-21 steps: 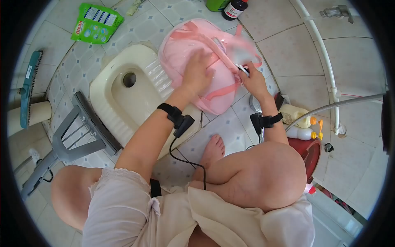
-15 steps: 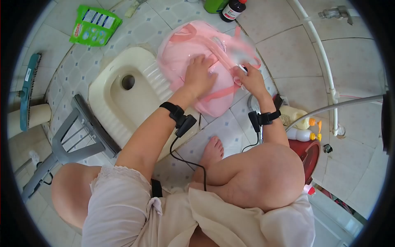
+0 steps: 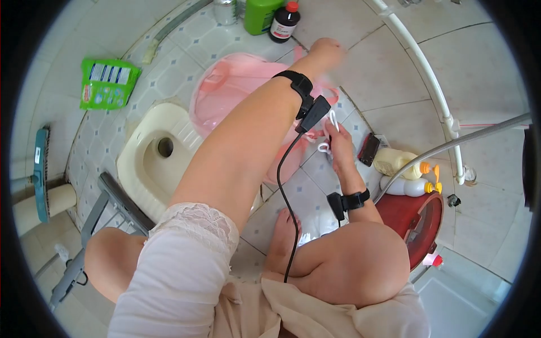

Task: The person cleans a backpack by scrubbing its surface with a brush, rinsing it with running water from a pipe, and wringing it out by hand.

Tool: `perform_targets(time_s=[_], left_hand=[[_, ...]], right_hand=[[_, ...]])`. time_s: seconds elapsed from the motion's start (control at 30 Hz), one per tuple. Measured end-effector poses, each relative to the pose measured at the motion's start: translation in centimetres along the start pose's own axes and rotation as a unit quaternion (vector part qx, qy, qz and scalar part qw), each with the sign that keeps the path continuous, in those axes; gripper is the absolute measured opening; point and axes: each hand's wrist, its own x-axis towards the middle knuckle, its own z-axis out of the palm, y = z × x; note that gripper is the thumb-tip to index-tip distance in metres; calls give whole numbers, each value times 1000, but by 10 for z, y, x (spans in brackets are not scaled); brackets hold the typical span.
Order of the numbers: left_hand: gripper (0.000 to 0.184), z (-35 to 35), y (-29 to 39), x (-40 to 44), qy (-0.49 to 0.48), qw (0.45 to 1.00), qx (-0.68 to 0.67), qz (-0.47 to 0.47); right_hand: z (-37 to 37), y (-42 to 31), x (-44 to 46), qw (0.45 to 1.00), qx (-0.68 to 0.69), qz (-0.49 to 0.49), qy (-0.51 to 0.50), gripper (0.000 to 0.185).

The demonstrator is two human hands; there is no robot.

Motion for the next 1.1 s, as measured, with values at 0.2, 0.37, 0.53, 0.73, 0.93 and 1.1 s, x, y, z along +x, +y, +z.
perform_targets(time_s=[0.2, 0.37, 0.53, 0.73, 0.93, 1.1], left_hand=[[43, -30, 10, -25, -138, 969, 206, 21], [55, -79, -82, -146, 39, 907, 408, 96], [77, -94, -111, -209, 37, 916, 399, 14], [61, -120, -115, -214, 84, 961, 245, -94], [51, -175, -36, -198, 239, 971, -3, -5], [49, -224, -19, -222, 275, 940, -198, 30]], right_hand=[[-13, 10, 7, 998, 59, -19, 2, 26], [-3, 3, 11, 978, 121, -161, -47, 33], [18, -9, 12, 989, -45, -113, -86, 37], [22, 14, 0, 951, -291, -55, -87, 58], [59, -5, -27, 954, -256, -137, -77, 44], [53, -128, -36, 895, -273, -352, 30, 30]])
